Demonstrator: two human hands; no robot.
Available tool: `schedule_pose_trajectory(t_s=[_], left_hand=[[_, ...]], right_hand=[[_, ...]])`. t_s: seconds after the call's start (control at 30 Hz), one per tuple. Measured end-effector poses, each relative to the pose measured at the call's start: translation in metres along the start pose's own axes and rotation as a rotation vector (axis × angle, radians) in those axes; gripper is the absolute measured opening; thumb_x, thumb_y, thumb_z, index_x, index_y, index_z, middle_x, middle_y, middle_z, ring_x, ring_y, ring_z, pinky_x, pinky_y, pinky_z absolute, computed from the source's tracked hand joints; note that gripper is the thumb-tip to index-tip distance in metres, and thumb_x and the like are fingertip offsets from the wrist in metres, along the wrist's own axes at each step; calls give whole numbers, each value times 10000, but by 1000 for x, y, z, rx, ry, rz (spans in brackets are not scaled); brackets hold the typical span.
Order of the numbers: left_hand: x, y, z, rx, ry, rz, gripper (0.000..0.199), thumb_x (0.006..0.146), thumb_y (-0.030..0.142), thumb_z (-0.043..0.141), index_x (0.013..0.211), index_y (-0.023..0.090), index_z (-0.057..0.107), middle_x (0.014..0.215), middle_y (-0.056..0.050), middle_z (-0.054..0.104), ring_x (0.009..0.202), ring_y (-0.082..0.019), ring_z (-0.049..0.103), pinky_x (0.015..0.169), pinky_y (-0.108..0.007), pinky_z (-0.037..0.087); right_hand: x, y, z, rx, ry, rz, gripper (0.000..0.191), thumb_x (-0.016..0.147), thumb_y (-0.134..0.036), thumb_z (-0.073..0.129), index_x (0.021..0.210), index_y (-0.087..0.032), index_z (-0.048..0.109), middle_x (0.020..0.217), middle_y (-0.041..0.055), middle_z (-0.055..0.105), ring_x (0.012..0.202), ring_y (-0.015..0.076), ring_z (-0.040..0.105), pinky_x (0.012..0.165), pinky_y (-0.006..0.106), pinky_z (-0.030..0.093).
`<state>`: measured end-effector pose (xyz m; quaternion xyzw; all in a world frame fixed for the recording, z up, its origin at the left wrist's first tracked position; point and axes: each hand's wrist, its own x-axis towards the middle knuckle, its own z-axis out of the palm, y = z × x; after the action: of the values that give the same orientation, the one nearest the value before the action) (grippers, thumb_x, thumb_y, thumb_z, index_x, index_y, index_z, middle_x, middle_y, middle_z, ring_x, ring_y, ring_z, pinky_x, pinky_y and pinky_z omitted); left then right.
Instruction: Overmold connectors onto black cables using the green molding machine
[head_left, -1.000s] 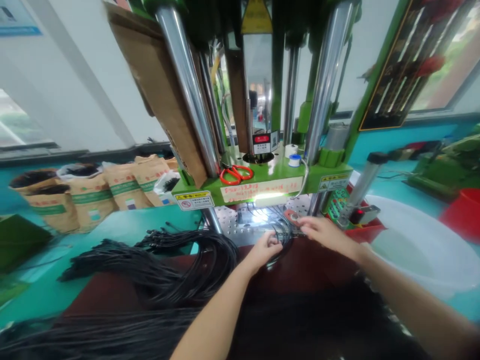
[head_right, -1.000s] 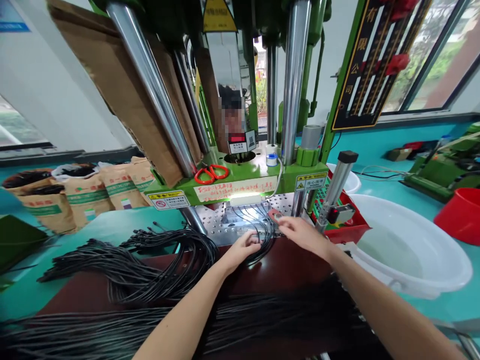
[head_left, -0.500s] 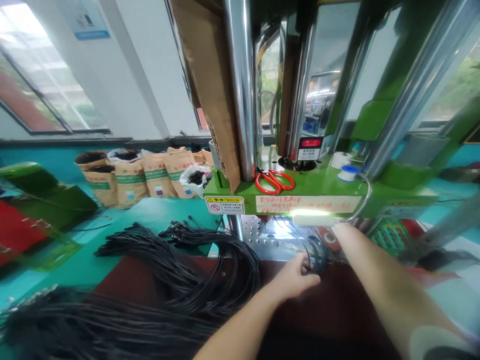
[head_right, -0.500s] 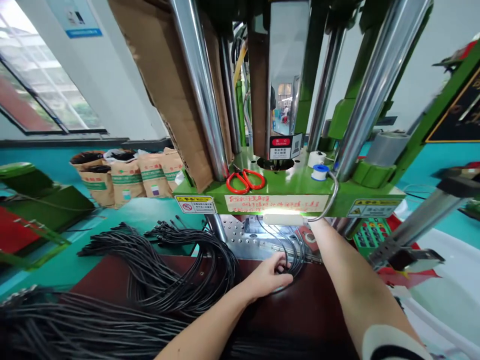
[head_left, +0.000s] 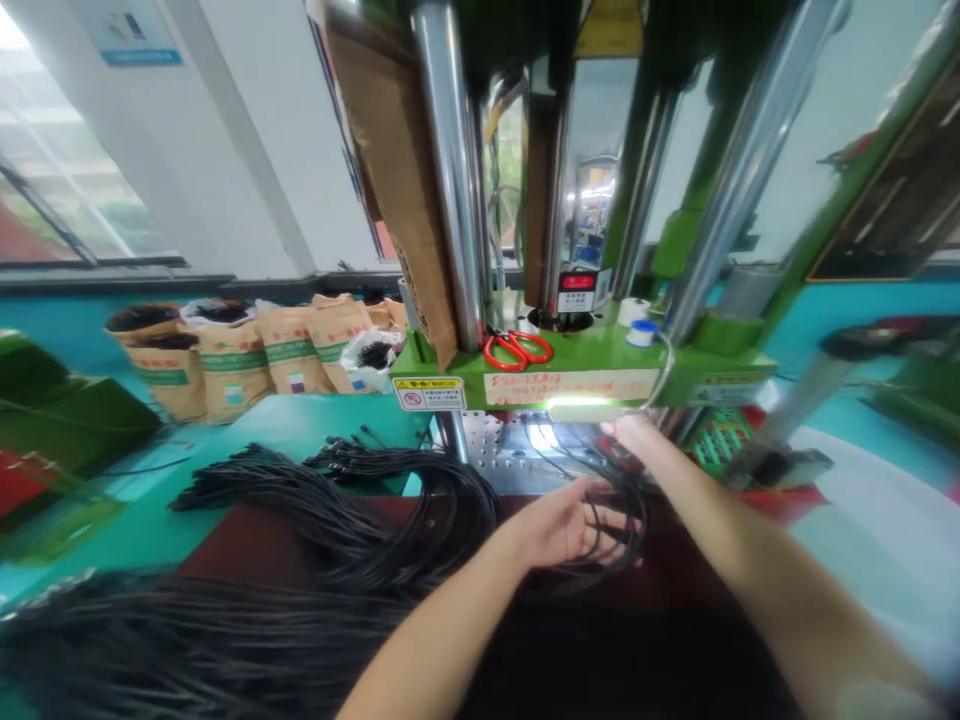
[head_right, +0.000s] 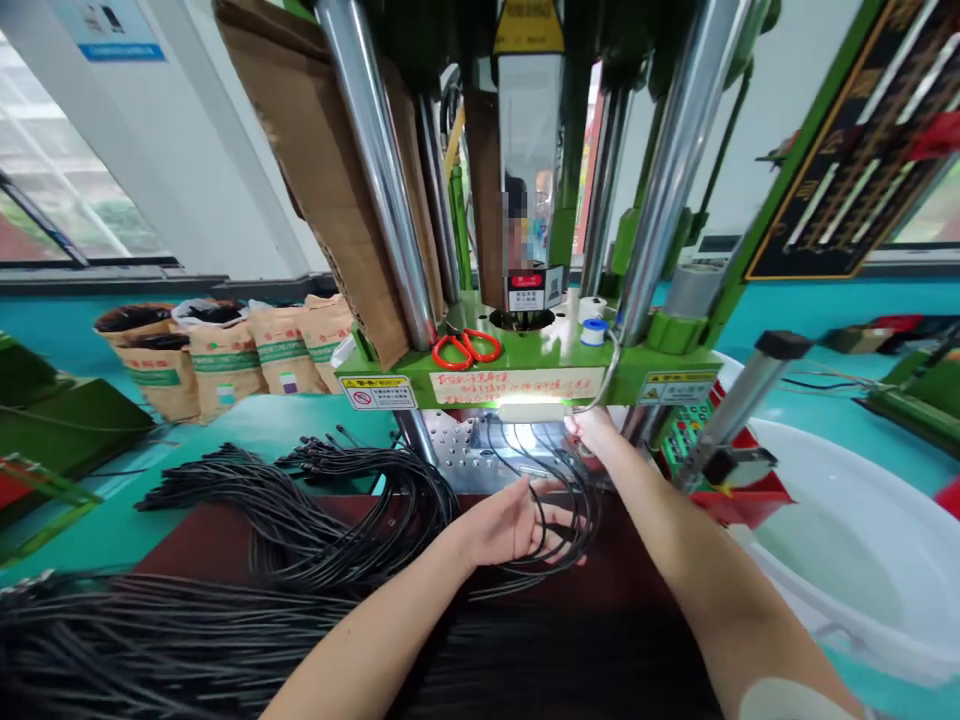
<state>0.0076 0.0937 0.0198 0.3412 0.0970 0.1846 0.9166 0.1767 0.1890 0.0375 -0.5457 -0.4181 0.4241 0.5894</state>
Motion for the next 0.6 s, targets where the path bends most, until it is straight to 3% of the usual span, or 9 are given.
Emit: schedule_pose_trajectory(t_s=[0.13,0.2,0.33,0.43,0.5,0.6], left_hand=[[8,-21,28,-142,54,184,411,766,442,548,1053,147,532,971,-144,647,867,-254,632,842,-386,393],[9,-29,42,-139,134,261,355,756,359,579,1002,103,570,874,-132,660,825,-246,638,824,-363,408],[-2,-34,55,-164,296,206,190,781,285,536,799,101,580,635,-46,601,615,-187,624,658,-302,451],[-16,-35,58,-208,349,166,146,787,261,505,738,130,547,521,13,516,499,-150,573,606,-304,458],[-28,-41,60,-144,301,149,154,775,265,513,720,125,547,472,24,484,448,-146,548,607,-333,468],[-51,-55,62,46,140,110,204,757,299,543,718,100,568,449,-9,514,429,-171,559,608,-359,467]], right_hand=[[-38,3,-1,65,18,90,217,860,-317,492,770,-125,539,472,-79,411,320,32,336,282,140,233],[-58,1,-4,100,24,94,161,792,-282,517,727,-137,542,415,-77,393,290,45,331,253,148,198],[-78,-5,-4,168,117,50,84,691,-236,519,674,-154,521,388,-73,388,286,52,339,239,147,204],[-79,-7,2,187,178,30,58,665,-216,517,642,-164,503,370,-77,377,281,56,338,228,143,188],[-77,-8,4,190,210,32,53,655,-201,517,622,-167,493,358,-79,378,272,56,333,221,141,190],[-78,-10,2,199,238,42,82,663,-197,503,591,-168,473,331,-80,366,245,53,306,211,143,182]])
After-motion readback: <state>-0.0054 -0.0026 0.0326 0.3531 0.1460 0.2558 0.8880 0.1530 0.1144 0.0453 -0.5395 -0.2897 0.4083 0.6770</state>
